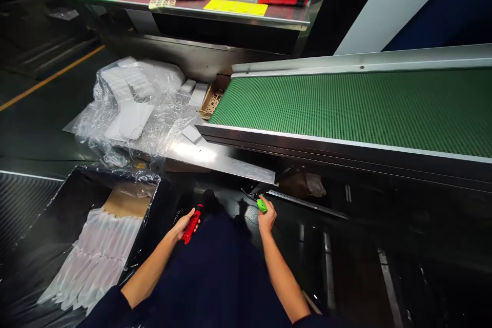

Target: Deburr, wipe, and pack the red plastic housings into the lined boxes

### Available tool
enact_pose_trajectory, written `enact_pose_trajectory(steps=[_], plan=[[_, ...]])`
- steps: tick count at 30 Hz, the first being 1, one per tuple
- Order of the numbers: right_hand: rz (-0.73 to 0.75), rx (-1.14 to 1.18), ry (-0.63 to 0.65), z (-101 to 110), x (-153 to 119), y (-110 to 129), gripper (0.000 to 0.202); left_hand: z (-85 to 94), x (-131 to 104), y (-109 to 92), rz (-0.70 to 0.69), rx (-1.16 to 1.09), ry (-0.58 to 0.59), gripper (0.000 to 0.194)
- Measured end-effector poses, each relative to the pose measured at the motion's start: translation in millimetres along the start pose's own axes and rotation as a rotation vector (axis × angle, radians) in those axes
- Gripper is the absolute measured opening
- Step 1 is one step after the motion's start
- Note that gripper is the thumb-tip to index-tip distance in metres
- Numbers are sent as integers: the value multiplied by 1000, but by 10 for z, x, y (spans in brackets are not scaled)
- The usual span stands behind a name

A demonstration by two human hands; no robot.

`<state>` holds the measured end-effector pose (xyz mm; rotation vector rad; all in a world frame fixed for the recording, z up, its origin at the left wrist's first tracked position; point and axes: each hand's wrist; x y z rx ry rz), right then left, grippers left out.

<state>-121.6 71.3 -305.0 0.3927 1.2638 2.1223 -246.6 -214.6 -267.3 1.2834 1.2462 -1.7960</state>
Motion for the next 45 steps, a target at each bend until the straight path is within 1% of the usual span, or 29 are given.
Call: enact_pose_trajectory(steps=[2, 4, 7, 9, 11, 14, 18, 20, 22, 23, 25, 26, 27, 28, 29, 30, 31, 33, 34, 35, 36, 37, 39, 40, 41, 42, 43, 44, 45], plan=[[29, 83, -105, -102, 81, -21, 49, 25, -122, -52, -23, -3, 1, 43], [52, 144, -149, -221, 201, -29, 49, 52, -252, -102, -50, 6, 15, 46], [39, 180, -160, -378, 432, -60, 46, 91, -438, -169, -102, 31, 49, 50], [-8, 172, -159, -449, 573, -87, 41, 114, -545, -207, -151, 44, 72, 52], [-75, 147, -153, -495, 657, -91, 38, 135, -634, -249, -213, 55, 96, 54], [-163, 103, -123, -531, 619, -15, 43, 169, -728, -357, -343, 80, 107, 54], [-230, 72, -45, -538, 297, 197, 59, 291, -790, -639, -553, 203, 44, 47], [-245, 80, 52, -553, 105, 344, 60, 391, -804, -810, -652, 326, 9, 44], [-249, 159, 206, -609, -37, 553, 56, 488, -795, -975, -728, 463, 3, 54], [-257, 260, 308, -656, -76, 691, 56, 527, -780, -1053, -749, 517, 17, 63], [-279, 514, 537, -783, -78, 1042, 60, 576, -729, -1206, -765, 702, 80, 81], [-283, 605, 648, -860, -42, 1250, 64, 590, -698, -1284, -779, 852, 124, 88], [-268, 631, 751, -942, 13, 1471, 67, 600, -669, -1364, -804, 1026, 173, 91], [-231, 575, 839, -1028, 83, 1698, 67, 613, -645, -1448, -841, 1199, 220, 92], [-183, 460, 908, -1116, 160, 1919, 64, 634, -630, -1537, -887, 1343, 254, 92], [-133, 322, 956, -1204, 238, 2126, 58, 670, -625, -1629, -934, 1429, 273, 92], [-87, 197, 986, -1288, 313, 2308, 53, 728, -630, -1727, -976, 1441, 278, 92], [-34, 65, 1012, -1436, 431, 2574, 49, 932, -664, -1942, -1033, 1346, 278, 87], [-28, 67, 1008, -1492, 469, 2651, 50, 1084, -685, -2064, -1035, 1246, 250, 80], [-34, 102, 988, -1534, 491, 2691, 51, 1270, -701, -2196, -1019, 1126, 187, 70], [-55, 154, 946, -1560, 496, 2699, 51, 1486, -706, -2339, -992, 1003, 100, 58], [-91, 217, 884, -1571, 486, 2683, 51, 1726, -696, -2491, -931, 867, -55, 45], [-196, 361, 749, -1560, 431, 2607, 49, 2235, -615, -2802, -840, 729, -357, 25], [-253, 443, 690, -1545, 393, 2564, 48, 2481, -543, -2949, -784, 682, -492, 21], [-300, 525, 639, -1529, 354, 2528, 49, 2706, -452, -3080, -717, 643, -620, 24], [-336, 592, 590, -1517, 317, 2503, 50, 2900, -347, -3192, -645, 614, -722, 26], [-363, 636, 535, -1512, 286, 2491, 51, 3057, -236, -3283, -575, 592, -798, 27], [-383, 652, 479, -1515, 261, 2491, 52, 3175, -124, -3353, -513, 578, -846, 28], [-398, 648, 428, -1528, 242, 2500, 53, 3254, -18, -3403, -461, 573, -870, 28]])
Point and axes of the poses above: each hand's wrist, its own x-axis towards the middle knuckle, its own z-axis out of the back of the hand, y = z × x, and after that the axes turned 11 degrees about x, right-handed
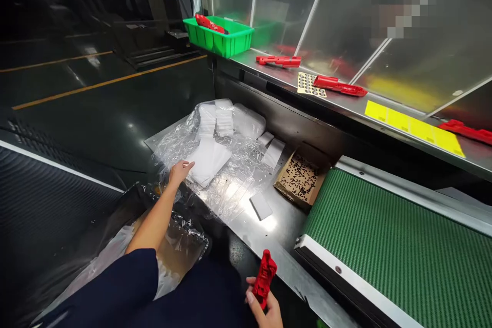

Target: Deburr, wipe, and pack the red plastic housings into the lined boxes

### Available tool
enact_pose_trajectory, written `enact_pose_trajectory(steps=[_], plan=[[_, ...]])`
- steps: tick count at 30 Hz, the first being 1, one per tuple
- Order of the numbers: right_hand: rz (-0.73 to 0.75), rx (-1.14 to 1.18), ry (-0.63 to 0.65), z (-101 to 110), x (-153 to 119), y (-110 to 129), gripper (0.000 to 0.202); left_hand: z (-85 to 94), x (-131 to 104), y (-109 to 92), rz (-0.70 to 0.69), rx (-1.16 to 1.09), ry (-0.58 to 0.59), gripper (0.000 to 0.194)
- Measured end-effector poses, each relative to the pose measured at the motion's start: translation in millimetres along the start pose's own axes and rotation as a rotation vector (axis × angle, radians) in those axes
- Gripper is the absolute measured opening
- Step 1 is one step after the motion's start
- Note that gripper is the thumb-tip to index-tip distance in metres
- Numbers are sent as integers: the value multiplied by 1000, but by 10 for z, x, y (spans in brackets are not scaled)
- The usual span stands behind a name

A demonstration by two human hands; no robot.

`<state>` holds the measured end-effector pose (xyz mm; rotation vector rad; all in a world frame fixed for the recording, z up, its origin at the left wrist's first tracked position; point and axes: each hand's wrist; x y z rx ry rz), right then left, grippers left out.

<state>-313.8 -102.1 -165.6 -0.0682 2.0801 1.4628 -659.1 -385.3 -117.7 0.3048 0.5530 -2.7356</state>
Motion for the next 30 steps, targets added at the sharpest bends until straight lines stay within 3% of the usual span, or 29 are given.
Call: enact_pose_trajectory(steps=[3, 8, 15, 21, 23, 26, 30], plan=[[-17, 4, -86, -93, 1, -13, 55, -143, 218, 27, 72, 36, 37, 30], [-66, 36, -131, -211, -9, -32, 57, -256, 295, 7, 94, 52, 66, 26], [-96, 13, -159, -284, -100, 28, 57, -167, 275, -20, 35, 60, -28, 24], [-116, 8, -154, -323, -131, 47, 60, -46, 149, -89, -49, 16, -251, 34], [-128, 16, -161, -304, -134, 21, 60, 33, 109, -110, -90, -15, -272, 36], [-145, 27, -162, -232, -127, -18, 60, 159, -2, -170, -194, -75, -190, 31], [-176, 34, -126, -177, -92, 48, 58, 236, -374, -350, -446, -177, 89, 9]])
Point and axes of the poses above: each hand's wrist, its own x-axis towards the middle knuckle, its own z-axis out of the back of the hand, y = z × x, and after that the axes turned 11 degrees about x, right-handed
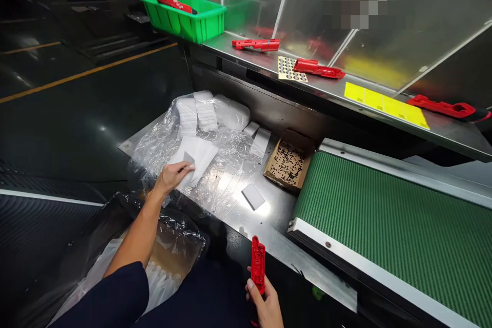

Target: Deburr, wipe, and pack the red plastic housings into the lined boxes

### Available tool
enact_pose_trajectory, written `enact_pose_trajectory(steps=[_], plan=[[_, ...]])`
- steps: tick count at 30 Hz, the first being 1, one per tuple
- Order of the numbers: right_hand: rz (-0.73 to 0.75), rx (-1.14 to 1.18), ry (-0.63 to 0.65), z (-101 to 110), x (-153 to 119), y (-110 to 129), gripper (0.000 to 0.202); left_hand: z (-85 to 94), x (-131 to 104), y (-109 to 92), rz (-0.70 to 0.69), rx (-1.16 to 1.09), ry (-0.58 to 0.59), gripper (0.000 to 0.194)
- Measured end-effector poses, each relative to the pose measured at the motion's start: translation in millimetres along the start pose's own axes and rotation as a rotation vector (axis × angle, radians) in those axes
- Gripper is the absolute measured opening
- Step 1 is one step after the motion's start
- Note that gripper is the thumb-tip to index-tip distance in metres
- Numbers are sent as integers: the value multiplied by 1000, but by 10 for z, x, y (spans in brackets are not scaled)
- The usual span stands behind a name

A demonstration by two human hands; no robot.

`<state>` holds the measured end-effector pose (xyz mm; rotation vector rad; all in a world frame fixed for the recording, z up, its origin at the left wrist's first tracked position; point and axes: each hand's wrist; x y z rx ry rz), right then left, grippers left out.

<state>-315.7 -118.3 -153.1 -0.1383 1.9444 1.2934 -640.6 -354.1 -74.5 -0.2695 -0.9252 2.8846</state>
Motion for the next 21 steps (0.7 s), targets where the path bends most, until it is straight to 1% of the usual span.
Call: enact_pose_trajectory(steps=[2, 5, 6, 8, 11, 14, 16, 18, 21], plan=[[38, 40, 2, -41, 7, 98, 56, -58, -208, -211, -118, -88, 176, 8], [138, 170, 19, -135, 25, 273, 50, -151, -576, -500, -252, -200, 419, 17], [170, 215, 32, -156, 35, 330, 48, -173, -699, -577, -285, -229, 483, 20], [233, 294, 57, -164, 52, 429, 47, -207, -931, -701, -342, -274, 572, 28], [338, 415, 102, -76, 44, 530, 46, -251, -1238, -819, -423, -332, 631, 40], [416, 498, 157, 112, -34, 551, 45, -320, -1509, -896, -545, -416, 652, 47], [450, 506, 171, 272, -125, 512, 42, -380, -1684, -949, -642, -463, 674, 49], [454, 517, 167, 442, -242, 433, 40, -446, -1861, -1015, -710, -481, 709, 52], [405, 570, 196, 701, -461, 262, 40, -555, -2131, -1140, -740, -467, 740, 52]])
Point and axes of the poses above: each hand's wrist, its own x-axis towards the middle knuckle, its own z-axis out of the back of the hand, y = z × x, and after that the axes turned 11 degrees about x, right-handed
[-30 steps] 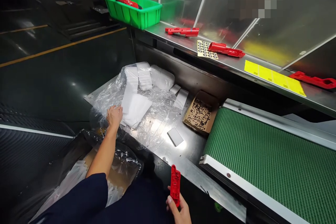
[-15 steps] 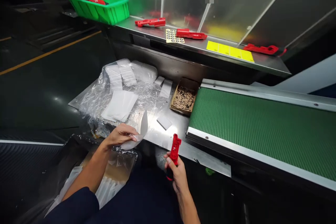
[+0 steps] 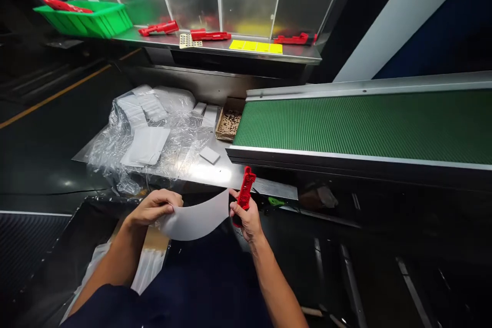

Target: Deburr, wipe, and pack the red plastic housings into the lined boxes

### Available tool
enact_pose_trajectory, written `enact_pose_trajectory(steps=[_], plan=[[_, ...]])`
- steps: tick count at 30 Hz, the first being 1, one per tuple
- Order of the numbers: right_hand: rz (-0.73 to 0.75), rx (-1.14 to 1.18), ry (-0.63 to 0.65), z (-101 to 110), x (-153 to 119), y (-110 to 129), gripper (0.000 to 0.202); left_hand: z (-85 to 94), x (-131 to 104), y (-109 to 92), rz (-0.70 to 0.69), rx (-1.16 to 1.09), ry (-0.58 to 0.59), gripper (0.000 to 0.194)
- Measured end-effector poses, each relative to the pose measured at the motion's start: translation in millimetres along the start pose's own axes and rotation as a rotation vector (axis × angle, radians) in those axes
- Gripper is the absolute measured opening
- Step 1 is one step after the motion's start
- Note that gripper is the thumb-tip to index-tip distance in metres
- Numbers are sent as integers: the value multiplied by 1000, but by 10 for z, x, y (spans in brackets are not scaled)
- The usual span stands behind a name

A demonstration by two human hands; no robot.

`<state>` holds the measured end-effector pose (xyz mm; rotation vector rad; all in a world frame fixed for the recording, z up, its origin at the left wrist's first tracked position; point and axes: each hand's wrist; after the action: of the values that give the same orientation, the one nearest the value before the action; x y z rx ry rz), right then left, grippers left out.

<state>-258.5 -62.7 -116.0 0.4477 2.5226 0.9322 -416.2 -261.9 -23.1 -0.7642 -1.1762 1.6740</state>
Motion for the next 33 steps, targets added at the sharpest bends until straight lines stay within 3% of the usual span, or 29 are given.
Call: enact_pose_trajectory(steps=[6, 11, 16, 18, 22, 26, 33], plan=[[30, 38, -41, 474, -622, 112, 41, -513, -35, -155, 89, 137, 12, 47], [67, -12, -140, 758, -978, 154, 50, -771, -199, -198, 216, 201, -63, 43], [-110, 18, 46, 751, -1262, 264, 76, -1040, -342, -292, 235, 300, -53, 35], [-101, 14, 61, 723, -1352, 310, 79, -1170, -397, -302, 219, 401, -115, 31], [-22, -125, -16, 725, -1451, 345, 76, -1421, -532, -270, 174, 571, -295, 26], [-50, -320, -124, 767, -1470, 315, 57, -1590, -650, -261, 126, 666, -369, 26], [90, -483, -216, 839, -1348, 165, 41, -1629, -702, -303, 112, 640, -410, 27]])
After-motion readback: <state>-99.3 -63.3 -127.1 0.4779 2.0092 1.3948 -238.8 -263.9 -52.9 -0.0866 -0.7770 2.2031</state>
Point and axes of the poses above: each hand's wrist, its own x-axis towards the middle knuckle, its own z-axis out of the back of the hand, y = z × x, and after that the axes turned 11 degrees about x, right-handed
